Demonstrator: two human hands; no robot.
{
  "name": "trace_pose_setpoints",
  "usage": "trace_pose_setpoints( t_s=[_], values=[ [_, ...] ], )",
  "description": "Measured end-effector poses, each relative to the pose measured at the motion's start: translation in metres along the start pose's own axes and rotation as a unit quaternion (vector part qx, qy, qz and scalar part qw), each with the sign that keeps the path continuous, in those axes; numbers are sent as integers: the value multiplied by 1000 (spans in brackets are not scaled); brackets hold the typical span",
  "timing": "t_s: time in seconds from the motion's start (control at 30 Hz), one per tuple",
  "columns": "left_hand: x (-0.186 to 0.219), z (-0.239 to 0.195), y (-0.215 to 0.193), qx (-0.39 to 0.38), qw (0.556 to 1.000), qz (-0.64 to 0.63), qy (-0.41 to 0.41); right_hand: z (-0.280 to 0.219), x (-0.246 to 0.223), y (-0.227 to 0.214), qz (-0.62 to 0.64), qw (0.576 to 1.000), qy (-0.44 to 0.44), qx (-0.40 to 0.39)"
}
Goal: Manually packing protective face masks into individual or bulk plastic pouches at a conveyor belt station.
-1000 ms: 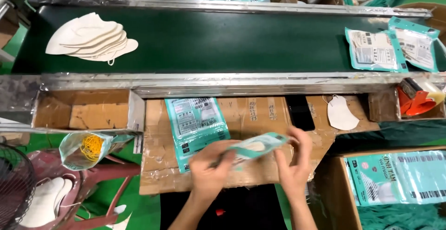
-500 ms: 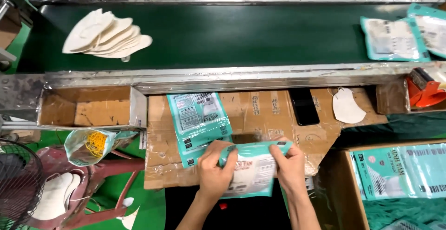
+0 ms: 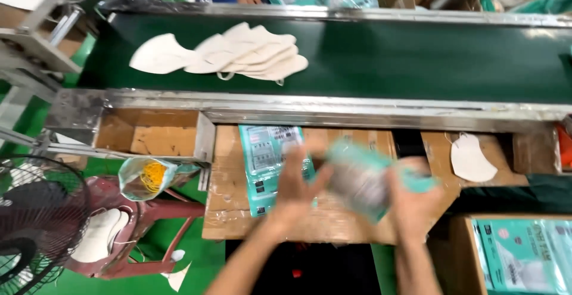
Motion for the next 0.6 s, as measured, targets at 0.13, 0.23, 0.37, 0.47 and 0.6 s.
trace_pose_setpoints(
  t_s=[0.13,0.23,0.37,0.47,0.6],
  values=[
    [-31,97,-24,78,960,252,96,18,-147,2,-151,905,-366,151],
    [-52,164,-33,66,932,350,60,25,-153,14,-246,839,-478,89],
    [-160,210,-16,-46,860,506,55,10,-104,44,-231,840,-488,-56],
    [-157,210,-8,-88,867,491,3,-2,-62,39,-238,875,-409,-100],
    [-100,142,28,-112,938,263,195,9,-51,7,-168,945,-278,-43]
  ],
)
Point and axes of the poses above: each hand's wrist, its own z-axis towards the middle knuckle, its own y-axis out of the palm, x = y × z, the point moved 2 cm from there along z, towards the middle knuckle, and after that the axes turned 1 degree about -x, right-handed, at the moved point
